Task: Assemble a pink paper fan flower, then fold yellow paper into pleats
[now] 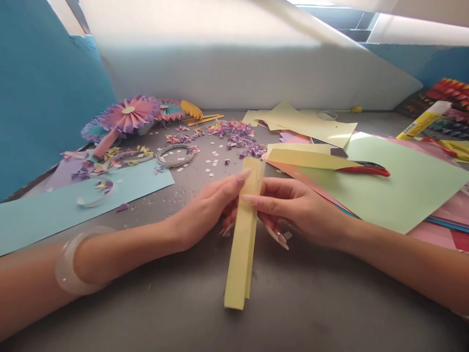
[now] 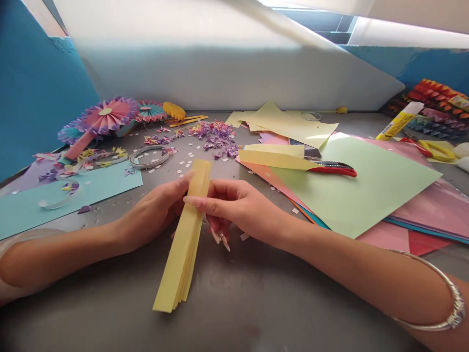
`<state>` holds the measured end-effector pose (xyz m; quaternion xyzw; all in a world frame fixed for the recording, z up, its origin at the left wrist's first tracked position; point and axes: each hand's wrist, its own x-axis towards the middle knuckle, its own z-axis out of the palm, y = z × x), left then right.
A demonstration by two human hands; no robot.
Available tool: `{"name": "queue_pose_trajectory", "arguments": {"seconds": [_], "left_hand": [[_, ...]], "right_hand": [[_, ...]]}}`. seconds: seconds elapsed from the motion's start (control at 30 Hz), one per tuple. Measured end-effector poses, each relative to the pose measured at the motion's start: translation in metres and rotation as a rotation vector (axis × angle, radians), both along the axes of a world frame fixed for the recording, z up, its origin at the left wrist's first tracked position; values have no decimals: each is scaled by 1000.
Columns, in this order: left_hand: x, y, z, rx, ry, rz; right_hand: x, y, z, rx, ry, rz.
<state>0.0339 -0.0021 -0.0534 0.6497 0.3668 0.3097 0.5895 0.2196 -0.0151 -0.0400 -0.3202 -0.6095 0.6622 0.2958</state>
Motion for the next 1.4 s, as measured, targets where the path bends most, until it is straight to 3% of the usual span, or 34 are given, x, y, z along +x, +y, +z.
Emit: {"name": "queue_pose_trajectory", "arguments": {"seconds": [0.1,0.2,0.5,0.77,0.97,1.23,1.4], "left_hand": [[-1,0,1,-6,-41,-95],[-1,0,2,30,-30,-100],[1,0,2,10,-46,68],[1,3,-1,47,-51,52],[-2,3,-1,35,-26,-85],[0,4,-5,-34,-101,77],[0,4,-7,-9,-104,73]], "right_hand": [[1,3,-2,1,7,27],[3,4,-3,34,-43,39],[4,3,-4,152,-117,-99],[1,2,-2,87,-129,66],[4,1,-2,144,-137,-78],[1,1,-3,214,-118,-185],[1,3,0,88,-193,-21]]}}
